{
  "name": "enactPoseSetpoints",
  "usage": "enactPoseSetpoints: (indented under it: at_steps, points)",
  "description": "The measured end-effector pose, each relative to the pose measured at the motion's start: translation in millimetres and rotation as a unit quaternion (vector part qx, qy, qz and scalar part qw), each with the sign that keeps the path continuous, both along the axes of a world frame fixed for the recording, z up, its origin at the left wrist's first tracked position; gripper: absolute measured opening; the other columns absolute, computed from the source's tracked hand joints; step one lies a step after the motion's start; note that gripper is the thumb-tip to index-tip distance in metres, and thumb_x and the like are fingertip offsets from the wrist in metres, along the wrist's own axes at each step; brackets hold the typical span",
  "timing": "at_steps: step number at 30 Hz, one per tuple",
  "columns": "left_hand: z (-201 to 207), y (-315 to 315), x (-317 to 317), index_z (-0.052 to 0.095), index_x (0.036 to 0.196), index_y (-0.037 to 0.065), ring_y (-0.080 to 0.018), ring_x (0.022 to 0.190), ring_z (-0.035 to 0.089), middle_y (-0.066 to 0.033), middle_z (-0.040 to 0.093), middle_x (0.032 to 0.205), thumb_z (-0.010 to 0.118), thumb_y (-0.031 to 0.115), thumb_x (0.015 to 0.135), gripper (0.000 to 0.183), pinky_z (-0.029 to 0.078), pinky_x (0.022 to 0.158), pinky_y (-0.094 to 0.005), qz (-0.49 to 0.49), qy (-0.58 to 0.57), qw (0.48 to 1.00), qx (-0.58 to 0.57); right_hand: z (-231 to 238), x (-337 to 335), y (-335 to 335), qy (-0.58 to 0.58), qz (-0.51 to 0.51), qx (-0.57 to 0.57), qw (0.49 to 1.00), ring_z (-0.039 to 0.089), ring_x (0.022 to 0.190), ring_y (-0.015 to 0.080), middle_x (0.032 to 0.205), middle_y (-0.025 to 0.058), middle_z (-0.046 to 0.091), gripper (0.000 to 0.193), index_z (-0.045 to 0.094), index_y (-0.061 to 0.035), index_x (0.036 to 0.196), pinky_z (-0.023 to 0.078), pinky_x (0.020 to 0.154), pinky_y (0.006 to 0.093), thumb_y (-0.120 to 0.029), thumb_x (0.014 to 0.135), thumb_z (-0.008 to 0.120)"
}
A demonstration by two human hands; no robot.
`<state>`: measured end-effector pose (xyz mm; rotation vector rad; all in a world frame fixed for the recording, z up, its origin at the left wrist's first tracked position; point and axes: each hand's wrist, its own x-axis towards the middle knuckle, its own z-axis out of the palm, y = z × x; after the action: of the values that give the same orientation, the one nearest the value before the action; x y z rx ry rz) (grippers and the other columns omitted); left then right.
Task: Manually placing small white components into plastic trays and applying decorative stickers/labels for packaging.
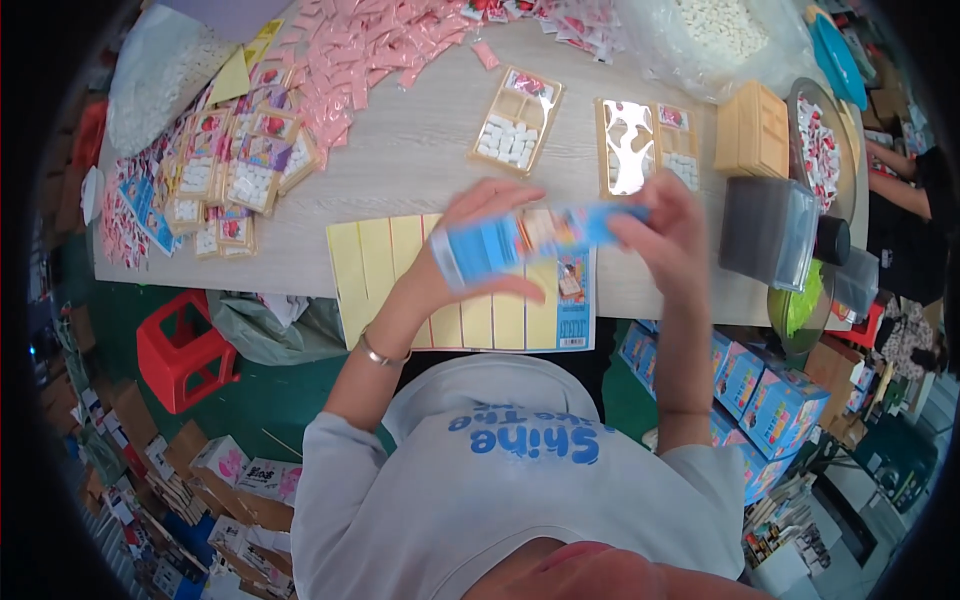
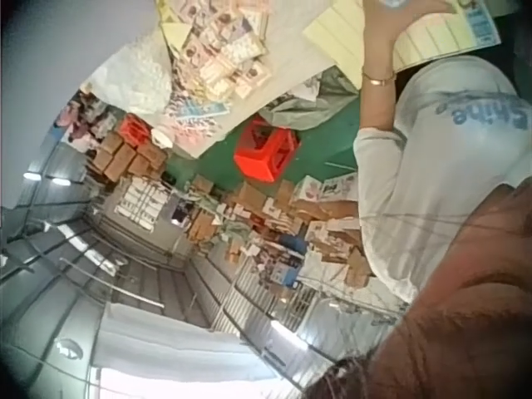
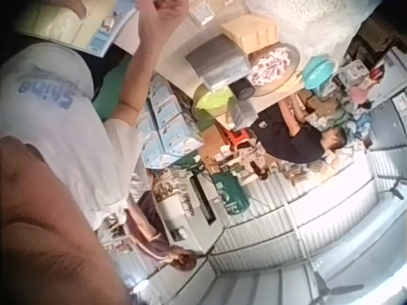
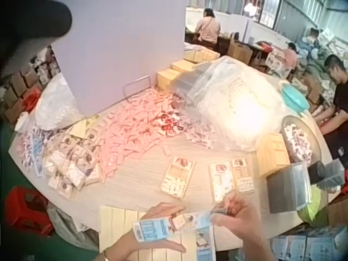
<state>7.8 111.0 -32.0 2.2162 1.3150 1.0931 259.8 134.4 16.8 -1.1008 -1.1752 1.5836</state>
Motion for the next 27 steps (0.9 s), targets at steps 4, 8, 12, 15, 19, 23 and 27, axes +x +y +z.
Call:
enactPoseSetpoints:
  at_steps: [4,8,12,15,19,23,27]
  points:
    - [1,31,-10,0.073,0.109,0.002,-0.0134,0.085,0.069,-0.0076,0.075,0.099,0.084,0.024,0.085,0.035,0.052,0.068,-0.0264,0.043,-0.422,0.814,-0.396,-48,-44,42,-0.016,-0.103,-0.039,0.994,0.063,0.066,0.0097,0.081,0.0045,0.067,0.03,0.05,-0.0087,0.091,0.05,0.057,0.0211,0.007,0.085,0.075]
    - [-7,93,-15,0.077,0.087,0.0,-0.0087,0.059,0.063,-0.005,0.071,0.068,0.081,0.023,0.087,0.024,0.049,0.056,-0.0285,0.168,-0.282,0.881,-0.34,-75,-57,65,-0.028,-0.179,-0.007,0.983,0.063,0.062,0.0088,0.078,0.0042,0.068,0.03,0.05,-0.0073,0.092,0.05,0.053,0.0206,0.003,0.085,0.077]
    - [-16,119,-8,0.076,0.082,0.0,-0.0108,0.055,0.062,-0.0076,0.07,0.063,0.081,0.021,0.085,0.023,0.047,0.053,-0.0313,0.184,-0.139,0.928,-0.294,-91,-59,83,-0.127,-0.203,0.026,0.97,0.062,0.062,0.009,0.077,0.0046,0.068,0.035,0.051,-0.0039,0.104,0.049,0.054,0.0218,0.0,0.083,0.079]
    - [-23,128,-7,0.077,0.084,0.0,-0.0151,0.054,0.063,-0.011,0.069,0.062,0.083,0.021,0.082,0.022,0.047,0.054,-0.0338,0.199,-0.11,0.939,-0.259,-97,-65,89,-0.244,-0.21,0.05,0.945,0.061,0.061,0.0094,0.075,0.0044,0.066,0.052,0.049,-0.0022,0.121,0.047,0.054,0.0235,-0.004,0.081,0.082]
    - [-22,131,-6,0.076,0.084,-0.001,-0.0202,0.054,0.064,-0.0136,0.069,0.064,0.084,0.022,0.082,0.024,0.048,0.055,-0.0353,0.197,-0.112,0.93,-0.29,-107,-63,88,-0.293,-0.206,0.051,0.932,0.061,0.061,0.0099,0.073,0.0042,0.065,0.063,0.045,-0.0037,0.131,0.046,0.053,0.0248,-0.005,0.08,0.083]
    - [-20,129,-3,0.075,0.081,-0.001,-0.0268,0.056,0.066,-0.016,0.069,0.065,0.084,0.022,0.082,0.025,0.048,0.056,-0.0385,0.22,-0.086,0.933,-0.27,-99,-68,91,-0.307,-0.215,0.039,0.926,0.062,0.063,0.0117,0.074,0.0049,0.065,0.062,0.047,-0.004,0.13,0.048,0.057,0.0267,-0.008,0.079,0.084]
    - [-22,127,-4,0.075,0.08,-0.002,-0.019,0.054,0.066,-0.014,0.07,0.064,0.085,0.025,0.082,0.028,0.049,0.054,-0.0345,0.238,-0.033,0.935,-0.261,-87,-76,92,-0.348,-0.205,0.043,0.914,0.065,0.07,0.0154,0.082,0.008,0.067,0.063,0.05,-0.0034,0.129,0.051,0.063,0.0303,-0.012,0.078,0.085]
